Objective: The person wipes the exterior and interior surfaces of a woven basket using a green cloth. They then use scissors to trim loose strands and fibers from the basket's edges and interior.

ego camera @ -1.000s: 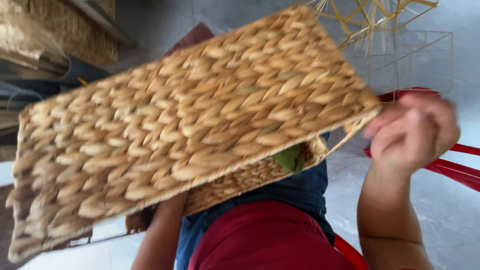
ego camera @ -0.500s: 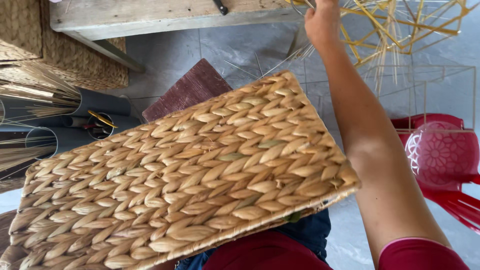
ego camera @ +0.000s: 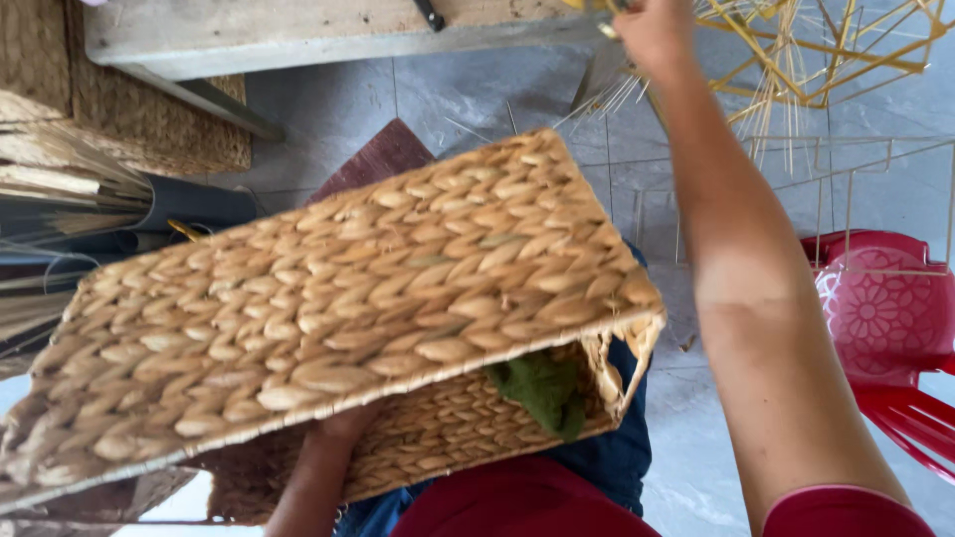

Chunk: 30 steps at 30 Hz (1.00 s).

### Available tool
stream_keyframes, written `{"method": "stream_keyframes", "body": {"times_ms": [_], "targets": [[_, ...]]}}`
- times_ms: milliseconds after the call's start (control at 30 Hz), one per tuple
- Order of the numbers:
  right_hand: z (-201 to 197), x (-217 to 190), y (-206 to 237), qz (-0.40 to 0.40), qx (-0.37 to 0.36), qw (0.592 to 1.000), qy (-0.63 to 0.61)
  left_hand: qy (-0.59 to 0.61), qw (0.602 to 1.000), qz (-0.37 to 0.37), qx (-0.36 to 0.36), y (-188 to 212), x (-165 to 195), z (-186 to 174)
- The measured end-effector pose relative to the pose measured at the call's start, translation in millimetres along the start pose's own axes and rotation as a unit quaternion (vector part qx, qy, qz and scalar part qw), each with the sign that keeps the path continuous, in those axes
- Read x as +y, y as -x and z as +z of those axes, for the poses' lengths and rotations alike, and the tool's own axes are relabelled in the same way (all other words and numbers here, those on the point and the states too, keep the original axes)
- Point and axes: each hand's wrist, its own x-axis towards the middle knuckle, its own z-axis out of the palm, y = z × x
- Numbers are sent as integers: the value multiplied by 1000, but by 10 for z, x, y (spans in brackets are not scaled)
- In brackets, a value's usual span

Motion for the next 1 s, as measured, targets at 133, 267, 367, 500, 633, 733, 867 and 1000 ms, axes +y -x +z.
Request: {"method": "stream_keyframes", "body": {"times_ms": [133,267,367,500,633,733,867,1000], "targets": [[-841,-40,907,109,-121,847,-506,5,1000,11,26,54,22,-64],[-1747,-482,2162,53,-102,842,-528,-73,991,34,103,256,17,-159],[-2058,-862,2934,72,-119,855,-500,-92,984,42,150,294,-46,-192],[-2175,-1279,3642,87,-140,858,-487,146,979,20,144,108,-167,-257],[-2188,-1712,3909,24,-271,866,-419,200,968,-10,151,33,-165,-298],[-1915,-2070,3918,-57,-422,892,-152,171,971,-2,167,92,-140,-372],[-1235,-2425,3933,-190,-363,894,182,182,968,9,175,158,-118,-436],[-857,-2581,3812,-195,-345,882,256,163,968,8,191,168,-98,-422]]}}
